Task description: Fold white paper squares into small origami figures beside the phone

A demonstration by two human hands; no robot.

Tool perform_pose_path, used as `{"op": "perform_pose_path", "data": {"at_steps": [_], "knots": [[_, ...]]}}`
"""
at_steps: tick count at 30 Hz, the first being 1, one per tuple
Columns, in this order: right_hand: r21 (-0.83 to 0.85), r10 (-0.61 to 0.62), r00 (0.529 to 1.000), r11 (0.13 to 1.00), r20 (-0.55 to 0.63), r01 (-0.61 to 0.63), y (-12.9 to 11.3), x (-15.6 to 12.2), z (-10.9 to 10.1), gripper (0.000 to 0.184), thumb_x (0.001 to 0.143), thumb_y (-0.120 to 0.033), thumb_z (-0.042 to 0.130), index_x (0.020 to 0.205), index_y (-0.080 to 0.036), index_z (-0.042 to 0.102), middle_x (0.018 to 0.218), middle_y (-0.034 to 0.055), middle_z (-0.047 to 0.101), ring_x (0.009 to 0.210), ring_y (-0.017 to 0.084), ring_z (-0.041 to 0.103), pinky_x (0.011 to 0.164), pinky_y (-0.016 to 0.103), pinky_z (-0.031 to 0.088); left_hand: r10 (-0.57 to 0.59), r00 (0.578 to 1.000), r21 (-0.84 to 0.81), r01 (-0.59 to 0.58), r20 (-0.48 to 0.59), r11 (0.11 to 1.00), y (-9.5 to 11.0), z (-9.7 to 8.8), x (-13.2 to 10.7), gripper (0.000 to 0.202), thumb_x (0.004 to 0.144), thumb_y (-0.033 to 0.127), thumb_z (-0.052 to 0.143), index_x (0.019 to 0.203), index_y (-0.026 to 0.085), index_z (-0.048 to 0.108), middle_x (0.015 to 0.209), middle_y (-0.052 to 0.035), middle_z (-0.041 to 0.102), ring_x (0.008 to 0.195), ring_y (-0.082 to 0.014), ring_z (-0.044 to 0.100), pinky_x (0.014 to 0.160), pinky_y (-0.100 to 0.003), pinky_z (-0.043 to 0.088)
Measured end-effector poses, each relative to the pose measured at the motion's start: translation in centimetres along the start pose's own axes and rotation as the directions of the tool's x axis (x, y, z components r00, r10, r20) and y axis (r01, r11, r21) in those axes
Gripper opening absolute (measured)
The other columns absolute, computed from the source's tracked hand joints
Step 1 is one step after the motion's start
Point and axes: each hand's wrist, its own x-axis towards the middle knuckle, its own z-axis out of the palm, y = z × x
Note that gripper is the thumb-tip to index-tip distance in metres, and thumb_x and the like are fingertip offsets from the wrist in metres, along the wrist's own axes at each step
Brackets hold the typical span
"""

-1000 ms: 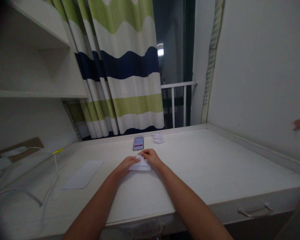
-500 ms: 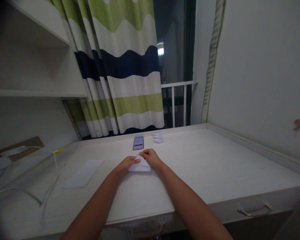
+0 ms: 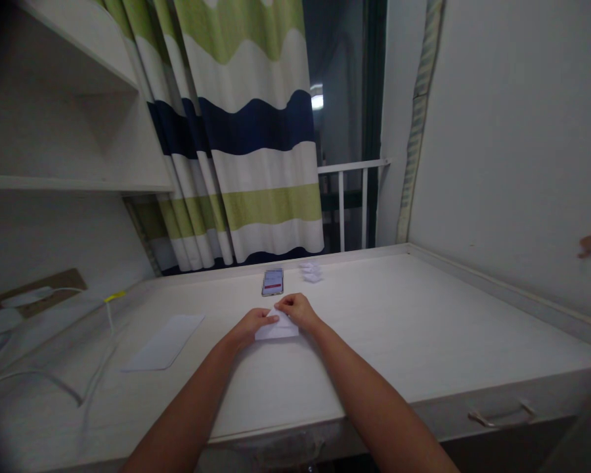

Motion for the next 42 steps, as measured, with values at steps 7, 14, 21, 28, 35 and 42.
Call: {"op": "perform_pose_path", "data": {"at_steps": [7,14,21,28,35,42], "knots": [[0.063,0.017,0.998,0.998,0.059,-0.021,0.22,-0.08,-0.06,0.022,0.061,-0.033,0.058,0.054,-0.012,0.059,0.043,-0.0041,0.045,0.042,0.006,0.032,0.043,0.021,0.023,-0.033,0.999,-0.005,0.033,0.006,0.999,0.11,-0.13,-0.03,0.033,0.046,0.036,0.073,0.061,0.009,0.062,0.052,-0.0008,0.059,0.045,-0.0098,0.048,0.047,-0.022,0.031],[0.062,0.046,0.997,0.997,0.061,-0.05,0.37,-0.1,0.0,0.026,0.061,-0.036,0.059,0.058,-0.011,0.061,0.044,-0.0034,0.048,0.041,0.006,0.033,0.041,0.021,0.022,-0.037,0.999,-0.039,0.037,0.02,0.999,0.46,0.13,-0.47,0.031,0.047,0.035,0.073,0.06,0.01,0.061,0.054,-0.0012,0.06,0.047,-0.0102,0.05,0.049,-0.022,0.032],[-0.023,0.001,1.0,1.0,0.031,0.0,0.78,0.3,0.11,0.019,0.06,-0.029,0.06,0.055,-0.011,0.061,0.047,-0.0014,0.052,0.046,0.007,0.038,0.044,0.021,0.026,-0.038,0.999,-0.007,0.038,0.009,0.999,0.42,0.34,-0.48,0.03,0.048,0.036,0.072,0.059,0.011,0.061,0.053,-0.0003,0.059,0.047,-0.0099,0.049,0.048,-0.022,0.031],[0.108,0.024,0.999,0.994,0.028,-0.027,0.64,0.25,0.25,0.02,0.057,-0.032,0.061,0.053,-0.013,0.059,0.048,-0.0022,0.051,0.046,0.007,0.039,0.046,0.022,0.028,-0.062,0.998,0.013,0.062,-0.003,0.998,0.22,0.27,-0.27,0.034,0.048,0.04,0.071,0.06,0.01,0.06,0.05,-0.0001,0.056,0.045,-0.0095,0.047,0.046,-0.021,0.028],[0.034,0.039,0.996,0.999,0.08,-0.042,0.56,-0.03,0.2,0.023,0.057,-0.035,0.061,0.056,-0.012,0.061,0.047,-0.0015,0.052,0.045,0.007,0.037,0.044,0.021,0.025,-0.014,1.0,0.091,0.015,-0.017,0.996,-0.09,-0.01,0.11,0.037,0.049,0.044,0.069,0.058,0.009,0.06,0.047,0.001,0.053,0.042,-0.008,0.042,0.043,-0.021,0.024],[-0.015,-0.046,0.997,0.999,0.061,0.047,0.48,0.29,-0.3,0.022,0.06,-0.033,0.058,0.055,-0.012,0.06,0.047,-0.0026,0.049,0.048,0.007,0.037,0.047,0.021,0.026,0.053,0.999,0.052,-0.053,-0.004,0.997,0.09,-0.08,-0.04,0.043,0.054,0.052,0.064,0.061,0.009,0.06,0.048,-0.0007,0.053,0.043,-0.0085,0.043,0.043,-0.021,0.024]]}}
